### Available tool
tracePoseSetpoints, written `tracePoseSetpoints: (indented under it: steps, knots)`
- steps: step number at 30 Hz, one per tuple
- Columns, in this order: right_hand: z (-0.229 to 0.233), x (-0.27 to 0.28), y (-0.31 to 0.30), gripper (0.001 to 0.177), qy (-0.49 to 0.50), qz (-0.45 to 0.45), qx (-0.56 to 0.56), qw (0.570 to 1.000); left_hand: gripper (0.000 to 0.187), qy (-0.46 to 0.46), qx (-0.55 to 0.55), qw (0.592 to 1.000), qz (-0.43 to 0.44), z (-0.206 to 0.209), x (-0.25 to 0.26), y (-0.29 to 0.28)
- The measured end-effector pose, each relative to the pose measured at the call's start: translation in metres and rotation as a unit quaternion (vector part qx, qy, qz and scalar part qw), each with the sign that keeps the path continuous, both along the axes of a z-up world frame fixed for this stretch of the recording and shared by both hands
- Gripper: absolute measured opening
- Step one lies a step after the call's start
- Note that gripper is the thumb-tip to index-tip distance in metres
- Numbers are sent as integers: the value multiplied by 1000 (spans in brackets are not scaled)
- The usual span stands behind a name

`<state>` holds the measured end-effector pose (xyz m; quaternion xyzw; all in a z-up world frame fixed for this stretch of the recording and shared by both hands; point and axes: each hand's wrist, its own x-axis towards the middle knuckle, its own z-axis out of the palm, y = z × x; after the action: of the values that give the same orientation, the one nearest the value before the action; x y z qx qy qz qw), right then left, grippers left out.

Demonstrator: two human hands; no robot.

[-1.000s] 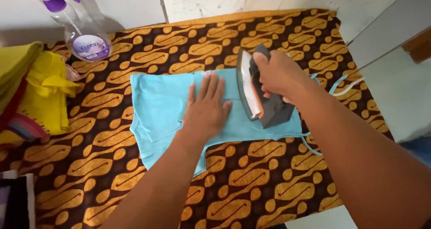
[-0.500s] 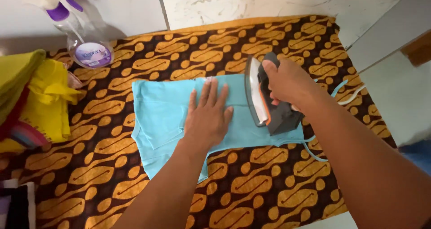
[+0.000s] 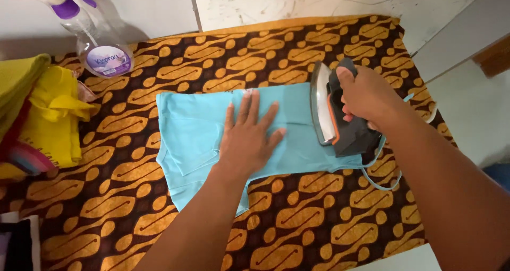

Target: Ironing and folding a light blue garment on an ironing board.

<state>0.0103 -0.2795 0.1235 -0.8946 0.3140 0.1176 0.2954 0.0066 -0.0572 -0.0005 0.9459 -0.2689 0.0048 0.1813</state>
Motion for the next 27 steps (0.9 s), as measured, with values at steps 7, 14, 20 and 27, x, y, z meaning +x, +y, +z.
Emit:
tracePoseSetpoints:
  steps: [7,14,20,27]
  knots:
    - [-26,-16,-25,54,-39,-8,34,999,65,7,-17,1000,-2,-4,1,1]
    - [7,0,-4,53,-11,-50,-3,999,66,-2,-23,1000,-1,-2,-2,2]
    - [-33,-27,-38,53,-79,-22,47,995,67,10,-33,999,-3,-7,2,0]
    - [-5,-5,-24,54,-19,-62,19,998,67,-3,-16,1000,3,-3,-1,1]
